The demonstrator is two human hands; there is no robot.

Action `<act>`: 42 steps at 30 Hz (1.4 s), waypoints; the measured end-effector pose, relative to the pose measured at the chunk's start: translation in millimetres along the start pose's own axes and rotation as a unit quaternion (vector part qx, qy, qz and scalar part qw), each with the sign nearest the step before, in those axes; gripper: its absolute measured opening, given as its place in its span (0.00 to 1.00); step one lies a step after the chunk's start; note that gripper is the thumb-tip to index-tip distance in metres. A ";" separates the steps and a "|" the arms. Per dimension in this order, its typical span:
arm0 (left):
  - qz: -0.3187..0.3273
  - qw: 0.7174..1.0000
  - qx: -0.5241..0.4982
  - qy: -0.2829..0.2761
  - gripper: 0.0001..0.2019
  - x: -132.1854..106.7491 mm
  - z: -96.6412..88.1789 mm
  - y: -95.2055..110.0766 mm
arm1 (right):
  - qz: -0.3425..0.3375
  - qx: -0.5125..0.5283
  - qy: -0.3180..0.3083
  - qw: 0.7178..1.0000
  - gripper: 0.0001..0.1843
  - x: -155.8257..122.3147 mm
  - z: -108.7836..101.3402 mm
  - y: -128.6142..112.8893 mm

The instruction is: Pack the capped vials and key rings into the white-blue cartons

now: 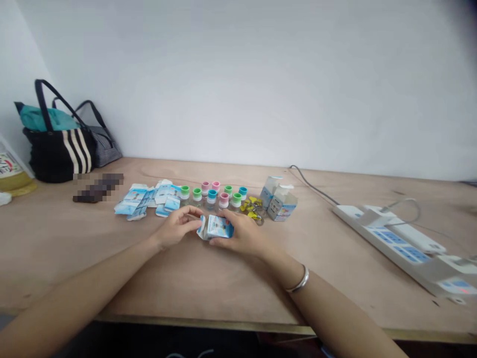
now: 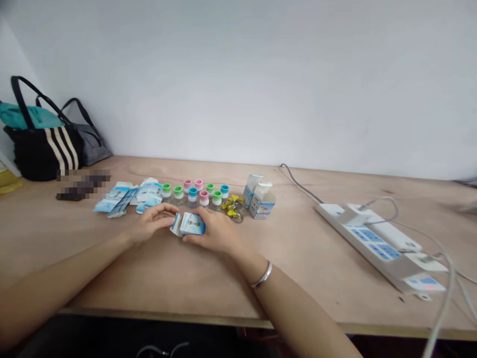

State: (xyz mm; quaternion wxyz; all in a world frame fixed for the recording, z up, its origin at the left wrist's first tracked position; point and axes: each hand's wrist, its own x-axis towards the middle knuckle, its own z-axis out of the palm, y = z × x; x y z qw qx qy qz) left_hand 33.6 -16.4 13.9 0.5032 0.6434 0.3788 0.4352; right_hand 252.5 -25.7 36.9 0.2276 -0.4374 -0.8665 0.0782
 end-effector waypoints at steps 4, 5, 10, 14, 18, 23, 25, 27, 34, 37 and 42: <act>0.014 0.999 0.030 0.002 0.14 -0.1 4.5 -0.4 | -0.003 -0.006 -0.004 1.000 0.30 -0.9 -0.4 -2.4; 0.017 0.999 0.036 0.005 0.13 -0.2 5.4 -0.7 | -0.002 -0.008 -0.006 1.000 0.30 -0.9 -0.5 -2.9; 0.019 0.999 0.043 -0.001 0.12 -0.7 5.8 -0.3 | -0.006 -0.014 -0.004 1.000 0.30 -1.1 -0.4 -4.7; 0.019 0.998 0.057 -0.001 0.16 -0.7 4.8 -0.6 | -0.013 -0.015 0.003 1.000 0.31 -1.3 -0.2 -6.2; 0.015 0.999 0.051 0.001 0.14 0.3 3.6 -2.9 | -0.008 -0.022 -0.001 1.000 0.30 -1.3 -0.4 -6.7; 0.027 0.999 0.040 -0.009 0.13 -0.1 4.3 -3.8 | -0.009 -0.030 -0.007 0.999 0.30 -0.9 -1.4 -6.3; 0.042 0.998 0.030 -0.026 0.15 -1.7 5.7 -3.0 | -0.018 -0.028 -0.003 0.999 0.30 -0.8 -1.0 -6.5; 0.065 0.996 0.035 -0.058 0.21 -3.8 7.2 -2.0 | -0.032 -0.024 -0.001 0.999 0.29 -0.8 0.4 -7.2; 0.106 0.977 0.173 -0.063 0.34 -5.9 4.1 -0.6 | -0.054 0.001 0.024 0.998 0.31 0.6 -3.5 -6.9; 0.077 0.987 0.132 -0.048 0.33 -3.8 -2.1 0.2 | -0.069 0.088 0.082 0.990 0.35 2.2 -12.5 0.9; 0.048 0.997 0.035 -0.054 0.32 -1.8 -4.2 -1.3 | -0.031 0.254 0.098 0.962 0.36 5.0 -10.1 9.8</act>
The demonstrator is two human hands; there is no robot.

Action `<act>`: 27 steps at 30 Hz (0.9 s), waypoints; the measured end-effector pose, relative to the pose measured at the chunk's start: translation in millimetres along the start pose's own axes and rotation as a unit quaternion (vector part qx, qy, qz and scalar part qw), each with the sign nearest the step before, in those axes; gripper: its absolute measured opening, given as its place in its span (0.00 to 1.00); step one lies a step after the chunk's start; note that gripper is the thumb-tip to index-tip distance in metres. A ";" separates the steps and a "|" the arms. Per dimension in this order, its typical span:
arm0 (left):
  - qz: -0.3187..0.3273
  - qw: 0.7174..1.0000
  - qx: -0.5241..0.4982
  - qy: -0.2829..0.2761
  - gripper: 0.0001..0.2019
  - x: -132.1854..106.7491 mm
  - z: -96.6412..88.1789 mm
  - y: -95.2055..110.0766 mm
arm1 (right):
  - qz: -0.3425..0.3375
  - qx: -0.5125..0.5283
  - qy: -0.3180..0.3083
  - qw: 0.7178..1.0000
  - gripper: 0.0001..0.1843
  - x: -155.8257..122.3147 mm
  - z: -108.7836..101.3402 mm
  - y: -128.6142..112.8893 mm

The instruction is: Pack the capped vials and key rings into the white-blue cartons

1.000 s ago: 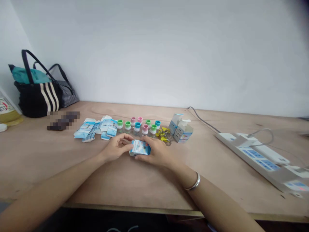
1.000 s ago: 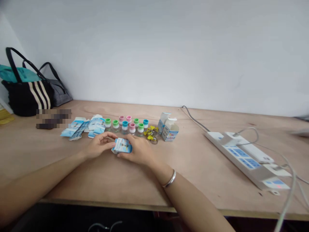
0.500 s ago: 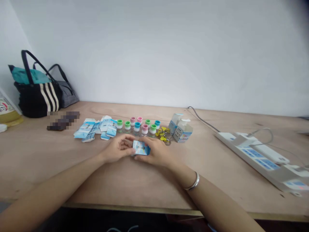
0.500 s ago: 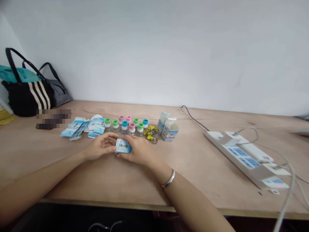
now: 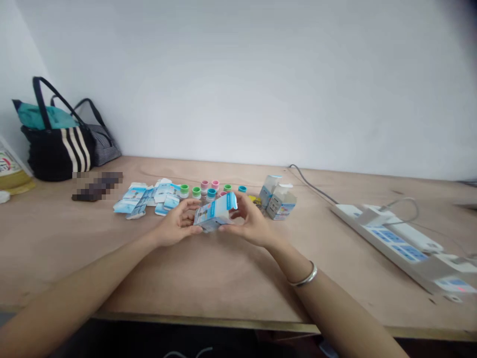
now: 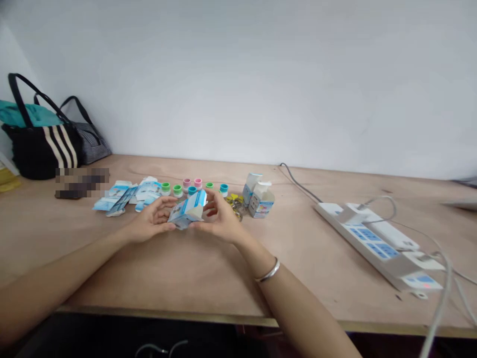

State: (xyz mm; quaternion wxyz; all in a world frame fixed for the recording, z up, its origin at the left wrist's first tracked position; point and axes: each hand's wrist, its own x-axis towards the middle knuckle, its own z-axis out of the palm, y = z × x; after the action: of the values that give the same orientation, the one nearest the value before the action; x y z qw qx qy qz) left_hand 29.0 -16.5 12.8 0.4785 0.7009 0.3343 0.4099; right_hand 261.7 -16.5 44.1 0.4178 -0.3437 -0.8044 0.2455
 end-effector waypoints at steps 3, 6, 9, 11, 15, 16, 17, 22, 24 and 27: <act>0.000 1.000 0.003 -0.023 0.33 -1.7 4.1 -2.1 | 0.038 0.020 -0.046 0.998 0.25 1.8 0.3 -1.3; 0.015 0.996 0.089 -0.019 0.35 -3.5 3.3 -2.9 | 0.071 0.019 -0.091 0.993 0.22 4.4 -22.1 -10.8; 0.025 0.982 0.186 -0.015 0.27 -3.7 -2.6 -1.9 | 0.158 -0.100 -0.143 0.972 0.21 3.0 -65.1 -21.3; 0.027 0.974 0.223 -0.025 0.22 -3.3 -6.0 -1.1 | 0.242 -0.235 -0.144 0.930 0.19 -0.5 -93.2 -23.8; 0.032 0.961 0.272 -0.039 0.18 -2.5 -8.1 -1.4 | 0.381 -0.457 -0.066 0.801 0.15 -6.1 -122.8 -12.8; 0.033 0.958 0.280 -0.043 0.18 -2.4 -8.0 -1.9 | 0.404 -0.470 -0.060 0.782 0.14 -6.1 -124.6 -8.0; 0.034 0.957 0.285 -0.047 0.18 -2.3 -8.0 -2.4 | 0.420 -0.473 -0.059 0.772 0.14 -5.4 -124.7 -3.0; 0.036 0.956 0.288 -0.052 0.18 -2.9 -8.2 -2.9 | 0.426 -0.475 -0.033 0.770 0.16 2.7 -113.2 18.8; 0.037 0.956 0.287 -0.046 0.17 -3.2 -8.3 -2.1 | 0.407 -0.484 -0.006 0.774 0.19 4.6 -107.9 27.3; 0.043 0.954 0.294 -0.038 0.17 -2.9 -8.9 -1.9 | 0.366 -0.480 0.041 0.796 0.26 2.9 -104.0 39.0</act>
State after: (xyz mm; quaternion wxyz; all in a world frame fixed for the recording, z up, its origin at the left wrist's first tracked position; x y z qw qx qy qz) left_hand 19.6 -14.9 12.1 0.2453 0.8393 0.3913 0.2869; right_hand 361.5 22.0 74.1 0.1110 -0.7785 -0.6155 -0.0520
